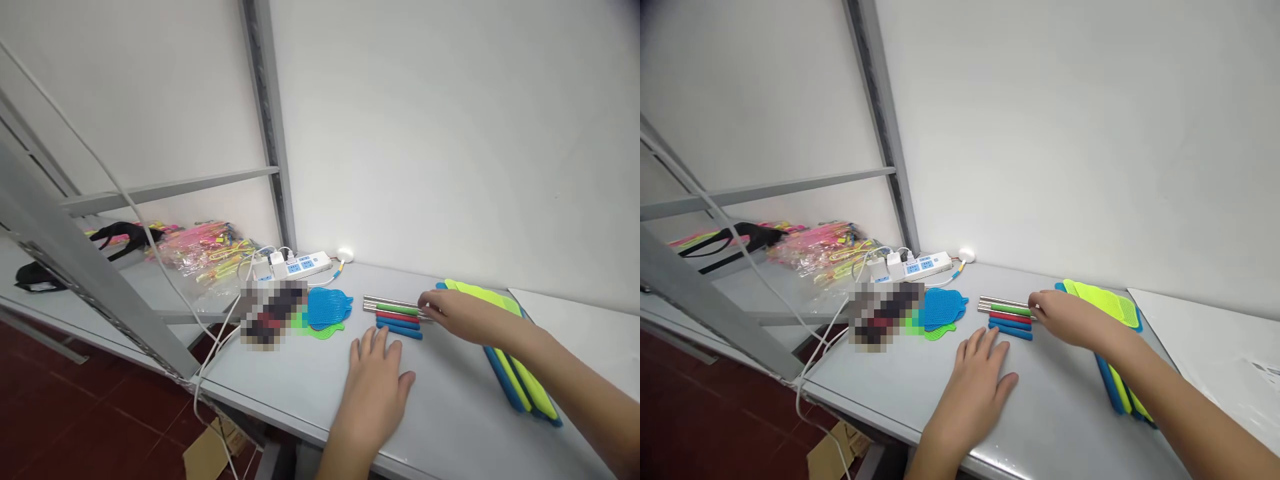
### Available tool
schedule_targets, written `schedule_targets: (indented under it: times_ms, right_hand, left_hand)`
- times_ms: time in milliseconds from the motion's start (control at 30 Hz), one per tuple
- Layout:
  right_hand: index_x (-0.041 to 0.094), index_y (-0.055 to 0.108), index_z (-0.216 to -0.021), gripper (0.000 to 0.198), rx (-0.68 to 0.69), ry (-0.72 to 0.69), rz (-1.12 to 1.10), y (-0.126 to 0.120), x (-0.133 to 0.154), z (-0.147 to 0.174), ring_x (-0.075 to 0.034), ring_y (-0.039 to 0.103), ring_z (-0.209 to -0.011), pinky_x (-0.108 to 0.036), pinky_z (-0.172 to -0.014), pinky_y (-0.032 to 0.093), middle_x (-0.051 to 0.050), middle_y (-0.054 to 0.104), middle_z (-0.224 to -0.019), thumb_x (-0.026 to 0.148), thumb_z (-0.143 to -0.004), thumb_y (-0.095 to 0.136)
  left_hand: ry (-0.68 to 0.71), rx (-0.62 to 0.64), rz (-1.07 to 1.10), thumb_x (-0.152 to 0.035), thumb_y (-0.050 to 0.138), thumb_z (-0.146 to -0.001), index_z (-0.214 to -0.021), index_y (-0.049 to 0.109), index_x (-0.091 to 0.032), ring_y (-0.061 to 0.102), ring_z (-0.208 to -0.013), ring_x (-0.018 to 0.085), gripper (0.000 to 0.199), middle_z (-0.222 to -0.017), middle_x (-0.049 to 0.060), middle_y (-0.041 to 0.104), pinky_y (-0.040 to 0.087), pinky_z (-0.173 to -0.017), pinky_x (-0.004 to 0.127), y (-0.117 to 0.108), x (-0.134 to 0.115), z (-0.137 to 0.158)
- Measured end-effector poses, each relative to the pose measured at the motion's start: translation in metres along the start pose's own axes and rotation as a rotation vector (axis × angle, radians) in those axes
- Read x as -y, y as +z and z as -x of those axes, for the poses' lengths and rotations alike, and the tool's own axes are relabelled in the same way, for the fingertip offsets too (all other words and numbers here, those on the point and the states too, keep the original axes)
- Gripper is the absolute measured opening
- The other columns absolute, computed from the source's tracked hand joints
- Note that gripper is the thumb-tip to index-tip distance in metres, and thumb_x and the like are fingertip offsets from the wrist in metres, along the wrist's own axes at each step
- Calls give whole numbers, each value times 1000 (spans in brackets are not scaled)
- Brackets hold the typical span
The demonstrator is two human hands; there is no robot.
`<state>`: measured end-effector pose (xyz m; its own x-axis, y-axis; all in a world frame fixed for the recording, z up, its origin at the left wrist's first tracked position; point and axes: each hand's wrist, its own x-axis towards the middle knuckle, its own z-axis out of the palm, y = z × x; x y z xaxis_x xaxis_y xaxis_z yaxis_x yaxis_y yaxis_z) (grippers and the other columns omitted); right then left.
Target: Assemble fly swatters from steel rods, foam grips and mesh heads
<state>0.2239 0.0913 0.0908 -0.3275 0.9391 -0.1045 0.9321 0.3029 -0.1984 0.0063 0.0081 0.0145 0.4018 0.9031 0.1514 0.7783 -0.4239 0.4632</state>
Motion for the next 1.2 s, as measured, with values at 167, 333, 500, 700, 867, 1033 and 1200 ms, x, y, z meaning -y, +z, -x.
schedule_targets:
  times_ms: [167,333,500,700,867,1033,1200]
  right_hand:
    - [21,67,-95,28,31,-63,18,1,-11,-58,-23,65,-83,-32,-69,45,-8,70,-96,34,-89,43]
    - [23,70,-97,26,178,-131,-19,10,-22,-87,-21,64,-78,-29,-66,46,-5,71,-92,38,-82,54]
    - [23,65,-92,20,216,-128,-46,20,-25,-95,-19,63,-76,-27,-63,44,-4,70,-90,36,-79,57]
    - [22,58,-86,11,154,-85,-14,14,-25,-86,-19,59,-70,-28,-59,41,-4,68,-86,32,-80,55]
    - [23,49,-96,12,-3,-37,17,-9,-22,-61,-18,53,-62,-29,-56,38,-4,64,-80,30,-87,44]
    - [23,51,-100,16,-81,-39,36,-19,-9,-38,-18,56,-64,-28,-57,38,-3,66,-78,25,-88,40]
    - [26,64,-92,14,9,-156,95,3,12,-16,-20,62,-67,-27,-55,33,-2,69,-73,26,-80,55]
  left_hand:
    - [-8,-42,20,-47,37,-98,-133,51,-28,22,-146,30,42,-161,2,27,28,-114,56,6,2,-1]
    - [6,-22,6,-49,36,-98,-135,49,-28,21,-147,31,44,-161,3,27,27,-114,60,14,6,-3]
    - [8,-17,-12,-47,38,-97,-130,52,-26,26,-145,31,41,-159,5,32,27,-114,59,13,6,-3]
    - [11,-14,-29,-46,38,-97,-129,53,-28,25,-145,31,39,-161,2,27,30,-113,58,10,5,-3]
    - [12,9,-43,-45,37,-98,-129,52,-28,23,-146,31,39,-162,-1,24,29,-113,58,8,4,-4]
    - [9,30,-55,-43,38,-98,-131,52,-28,23,-146,31,39,-162,0,25,27,-114,58,5,3,-5]
    - [1,30,-58,-42,38,-98,-130,54,-26,24,-145,31,39,-159,6,31,26,-115,55,4,2,-4]
